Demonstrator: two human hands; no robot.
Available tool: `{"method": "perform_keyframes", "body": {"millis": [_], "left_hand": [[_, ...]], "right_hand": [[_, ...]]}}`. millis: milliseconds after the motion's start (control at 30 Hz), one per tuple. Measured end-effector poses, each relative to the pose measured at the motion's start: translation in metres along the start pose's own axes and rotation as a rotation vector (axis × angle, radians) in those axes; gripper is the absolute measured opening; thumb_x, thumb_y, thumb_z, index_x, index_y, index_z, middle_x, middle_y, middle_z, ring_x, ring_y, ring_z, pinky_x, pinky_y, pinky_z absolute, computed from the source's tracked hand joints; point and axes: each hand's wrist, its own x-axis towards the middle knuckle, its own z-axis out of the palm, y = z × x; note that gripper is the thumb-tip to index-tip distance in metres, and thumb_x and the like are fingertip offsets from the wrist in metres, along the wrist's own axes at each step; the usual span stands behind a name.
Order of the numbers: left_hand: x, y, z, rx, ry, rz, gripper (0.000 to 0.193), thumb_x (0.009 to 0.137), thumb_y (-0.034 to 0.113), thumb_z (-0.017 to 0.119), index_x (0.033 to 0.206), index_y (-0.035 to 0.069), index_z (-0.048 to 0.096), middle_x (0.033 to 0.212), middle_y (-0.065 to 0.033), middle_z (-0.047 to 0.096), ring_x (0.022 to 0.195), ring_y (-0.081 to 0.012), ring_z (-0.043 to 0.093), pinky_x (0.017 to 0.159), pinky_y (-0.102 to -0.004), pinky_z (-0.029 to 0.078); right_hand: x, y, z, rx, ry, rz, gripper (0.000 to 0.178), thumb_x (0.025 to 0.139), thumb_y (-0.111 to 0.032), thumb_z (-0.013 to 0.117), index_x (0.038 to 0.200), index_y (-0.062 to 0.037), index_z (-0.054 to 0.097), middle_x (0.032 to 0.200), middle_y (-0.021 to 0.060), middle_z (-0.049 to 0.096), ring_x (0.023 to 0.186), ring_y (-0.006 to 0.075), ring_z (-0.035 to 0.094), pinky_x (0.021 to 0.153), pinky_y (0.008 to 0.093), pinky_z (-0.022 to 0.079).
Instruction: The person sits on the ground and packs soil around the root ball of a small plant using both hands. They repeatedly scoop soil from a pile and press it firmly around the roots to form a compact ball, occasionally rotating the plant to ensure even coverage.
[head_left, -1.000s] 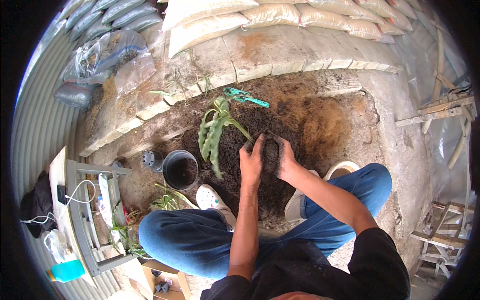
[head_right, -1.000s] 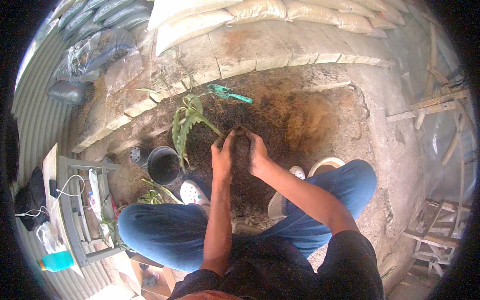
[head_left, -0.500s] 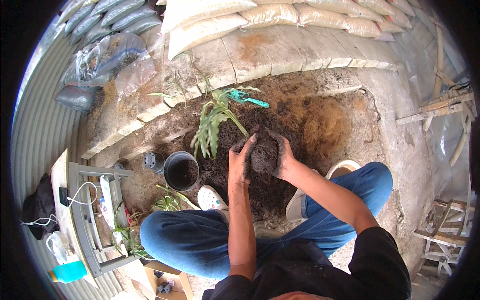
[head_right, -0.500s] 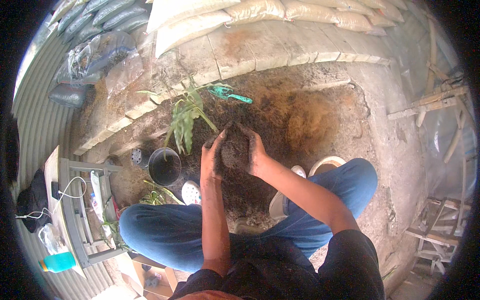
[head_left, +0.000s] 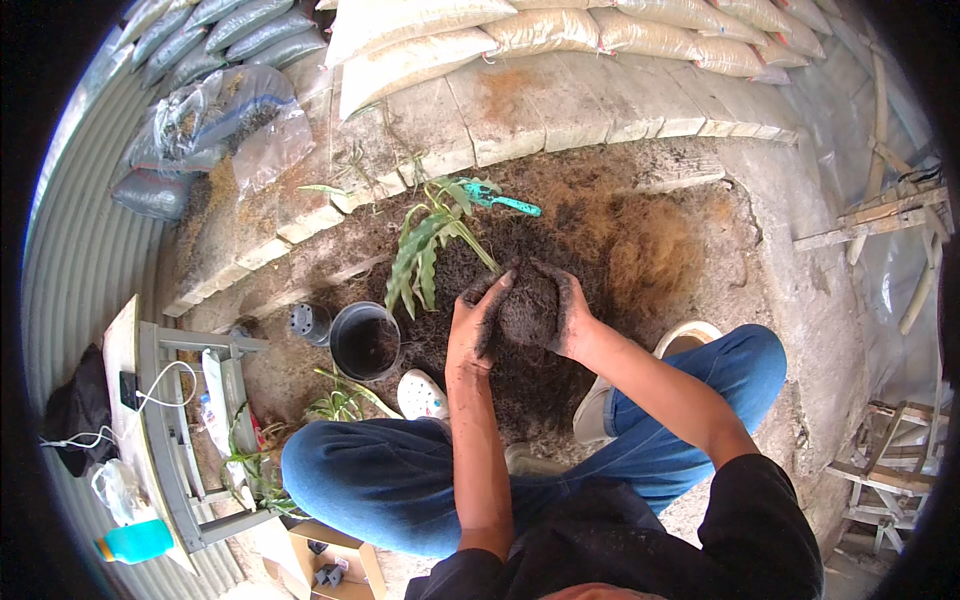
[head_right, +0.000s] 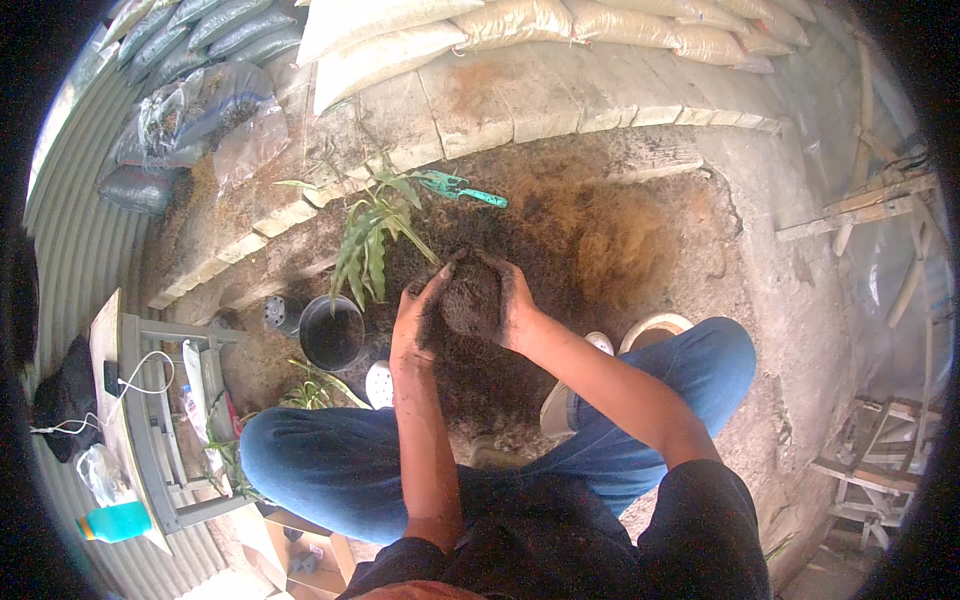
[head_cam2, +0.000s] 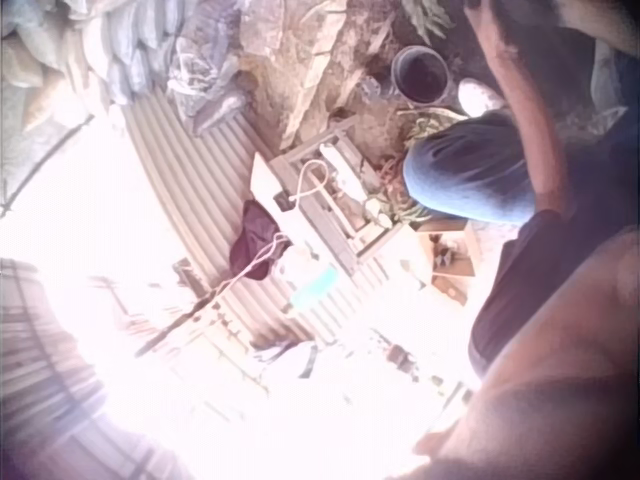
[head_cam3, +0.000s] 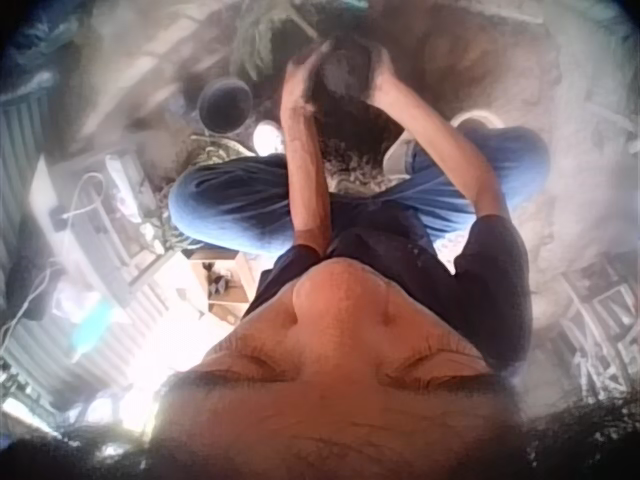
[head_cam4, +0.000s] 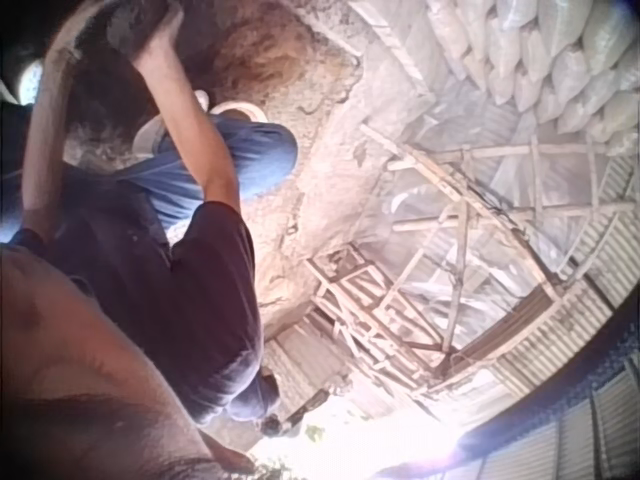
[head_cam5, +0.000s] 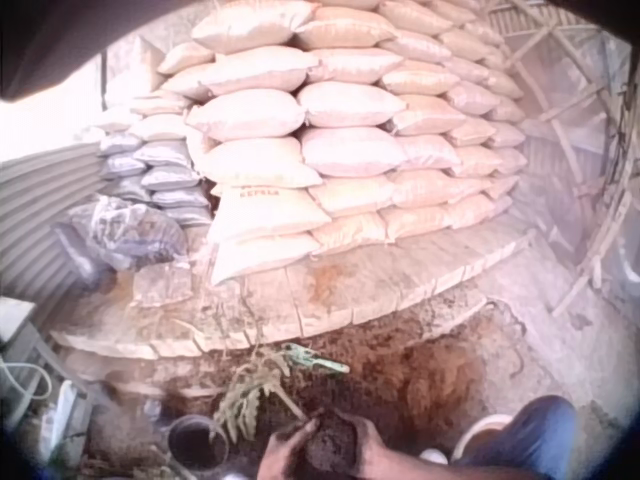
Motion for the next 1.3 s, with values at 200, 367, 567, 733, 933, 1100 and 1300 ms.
{"method": "perform_keyframes", "body": {"millis": [200,367,567,733,933,1100,1300], "left_hand": [[-0.001,-0.003,-0.006,0.055,0.045,-0.084,0.042,0.079,0.018,0.076,0.111,-0.006,0.063,0.102,-0.0119,0.066,0.090,-0.0222,0.065,0.079,-0.0335,0.054],[0.002,-0.002,0.004,-0.055,0.145,-0.016,0.044,0.084,0.020,0.071,0.119,-0.004,0.057,0.112,-0.0137,0.063,0.101,-0.0226,0.062,0.086,-0.0384,0.052],[0.019,-0.023,0.000,-0.304,0.080,-0.044,0.042,0.096,0.036,0.049,0.121,0.003,0.056,0.113,-0.0119,0.062,0.102,-0.0255,0.061,0.089,-0.0393,0.050],[0.028,-0.034,-0.013,-0.332,0.086,0.009,0.037,0.091,0.027,0.058,0.118,0.000,0.057,0.108,-0.0118,0.064,0.092,-0.0238,0.066,0.079,-0.0370,0.055],[0.002,-0.022,0.023,0.157,0.092,0.087,0.045,0.093,0.032,0.057,0.128,0.004,0.053,0.127,-0.0164,0.055,0.119,-0.0278,0.053,0.098,-0.0396,0.044],[0.004,-0.023,0.006,0.749,0.238,0.318,0.050,0.100,0.043,0.036,0.138,0.012,0.046,0.148,-0.0195,0.030,0.138,-0.0326,0.028,0.112,-0.0383,0.023],[-0.009,-0.010,0.040,0.706,0.453,0.183,0.054,0.094,0.039,0.053,0.121,-0.008,0.055,0.119,-0.0235,0.060,0.111,-0.0313,0.057,0.099,-0.0380,0.040]], "right_hand": [[-0.004,0.000,-0.004,0.046,0.031,-0.009,0.035,0.094,-0.033,0.040,0.098,-0.0078,0.063,0.092,0.0084,0.067,0.084,0.0238,0.066,0.077,0.0396,0.055],[0.001,-0.004,-0.006,0.010,-0.031,-0.127,0.036,0.095,-0.035,0.042,0.106,-0.0067,0.062,0.099,0.0090,0.066,0.090,0.0234,0.065,0.082,0.0385,0.054],[0.003,0.022,-0.002,-0.190,0.042,-0.660,0.040,0.097,-0.035,0.049,0.121,-0.0038,0.055,0.112,0.0068,0.061,0.103,0.0176,0.059,0.095,0.0333,0.046],[0.012,0.017,-0.018,-0.217,-0.019,-0.551,0.037,0.098,-0.036,0.049,0.115,-0.0042,0.058,0.107,0.0050,0.062,0.098,0.0168,0.059,0.092,0.0325,0.046],[0.011,-0.006,-0.019,0.016,-0.065,-0.034,0.036,0.094,-0.039,0.047,0.112,-0.0115,0.062,0.109,0.0059,0.065,0.096,0.0209,0.063,0.087,0.0378,0.051],[0.006,-0.004,-0.011,-0.005,-0.066,-0.031,0.036,0.095,-0.037,0.045,0.112,-0.0112,0.064,0.111,0.0064,0.066,0.099,0.0216,0.063,0.090,0.0387,0.049],[0.009,0.013,-0.016,-0.102,0.073,-0.124,0.043,0.096,-0.043,0.044,0.112,-0.0084,0.064,0.112,0.0061,0.065,0.098,0.0234,0.063,0.091,0.0385,0.048]]}}
